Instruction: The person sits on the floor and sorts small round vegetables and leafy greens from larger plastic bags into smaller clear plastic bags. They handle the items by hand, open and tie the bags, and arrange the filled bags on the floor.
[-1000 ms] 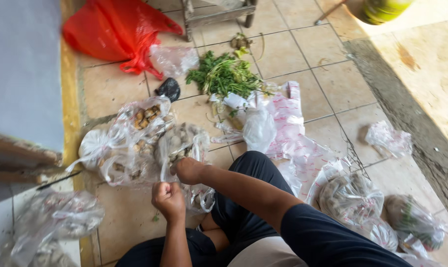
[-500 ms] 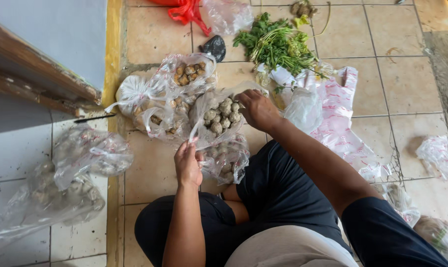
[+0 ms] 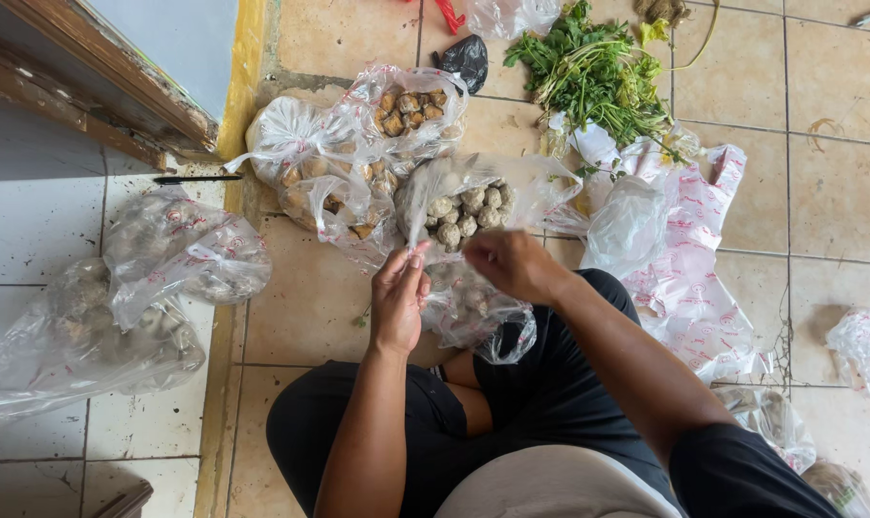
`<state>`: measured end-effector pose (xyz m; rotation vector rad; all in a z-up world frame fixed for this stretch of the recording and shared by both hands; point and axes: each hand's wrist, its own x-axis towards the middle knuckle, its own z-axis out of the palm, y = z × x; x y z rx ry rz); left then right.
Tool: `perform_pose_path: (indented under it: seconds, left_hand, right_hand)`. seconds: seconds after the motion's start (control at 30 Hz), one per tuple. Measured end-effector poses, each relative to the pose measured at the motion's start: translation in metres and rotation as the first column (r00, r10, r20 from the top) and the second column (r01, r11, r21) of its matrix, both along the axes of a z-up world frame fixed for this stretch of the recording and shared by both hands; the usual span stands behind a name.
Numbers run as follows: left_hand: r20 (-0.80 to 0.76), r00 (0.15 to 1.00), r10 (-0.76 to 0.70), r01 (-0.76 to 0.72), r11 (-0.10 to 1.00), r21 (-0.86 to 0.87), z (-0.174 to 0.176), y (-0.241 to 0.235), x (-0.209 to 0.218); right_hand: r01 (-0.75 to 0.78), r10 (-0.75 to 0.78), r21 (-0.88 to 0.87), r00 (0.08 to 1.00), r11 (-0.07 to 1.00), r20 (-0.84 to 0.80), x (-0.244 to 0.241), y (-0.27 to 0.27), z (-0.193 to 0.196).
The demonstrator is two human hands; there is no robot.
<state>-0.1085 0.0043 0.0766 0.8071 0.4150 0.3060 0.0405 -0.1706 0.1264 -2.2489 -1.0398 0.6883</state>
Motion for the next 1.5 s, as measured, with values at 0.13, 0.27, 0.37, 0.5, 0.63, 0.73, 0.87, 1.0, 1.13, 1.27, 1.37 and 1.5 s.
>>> perform_pose_path:
  seconds: [0.13,0.27,0.37,0.5,0.63,0.73,0.87,1.0,1.13,1.27,1.37,1.5]
  left_hand:
    - [0.101,0.985,-0.143,0.154,0.982,-0.110,0.013,0.007,-0.006]
    - [0.262,0.948,-0.178,0.252,0.925,-0.283,0.024,0.024,-0.014]
    - [0.279,0.934,-0.222,0.307,0.897,-0.318,0.032,0.037,-0.017]
    - [0.341,0.898,-0.280,0.401,0.840,-0.367,0.044,0.041,-0.014]
    - [0.365,0.876,-0.316,0.449,0.810,-0.378,0.051,0.041,-0.018]
    - [0.284,0.908,-0.307,0.393,0.859,-0.328,0.052,0.047,-0.024]
    - [-0.139,0.962,-0.234,0.226,0.972,-0.070,0.048,0.041,-0.030]
    - [-0.408,0.912,0.043,0.209,0.807,0.552,0.043,0.007,-0.054]
    - [-0.524,0.841,0.136,0.411,0.470,0.781,0.047,-0.041,-0.111]
    - [-0.710,0.703,0.048,0.683,0.235,0.692,0.056,-0.064,-0.126]
    - [-0.587,0.737,-0.334,0.643,0.613,0.459,0.071,-0.058,-0.122]
    - [0.028,0.932,-0.363,0.333,0.882,0.333,0.099,-0.050,-0.110]
  right_hand:
    - [-0.081,0.135,-0.156,0.917,0.984,0.376,0.063,0.051,-0.068]
    - [-0.075,0.353,-0.480,0.775,0.874,0.524,0.099,0.066,-0.139]
    - [-0.115,0.126,-0.064,0.691,0.991,0.712,0.095,0.056,-0.152]
    - [-0.089,0.228,-0.251,0.761,0.964,0.607,0.073,0.068,-0.116]
    - [-0.049,0.103,-0.602,0.993,0.797,0.055,0.058,0.104,-0.092]
    - [-0.073,0.090,-0.678,0.996,0.731,-0.011,0.064,0.117,-0.098]
    - [-0.216,0.377,-0.649,0.918,0.729,0.119,0.070,0.105,-0.108]
    - [0.026,-0.018,-0.375,1.000,0.927,0.023,0.069,0.069,-0.073]
    - [0.375,0.020,0.242,0.508,0.895,-0.861,0.025,-0.011,-0.012]
    - [0.400,0.250,0.272,0.107,0.875,-0.962,-0.041,-0.063,0.019]
    - [0.379,0.229,0.216,0.010,0.900,-0.973,-0.081,-0.080,0.019]
    - [0.387,0.178,0.156,-0.021,0.909,-0.984,-0.096,-0.087,0.008]
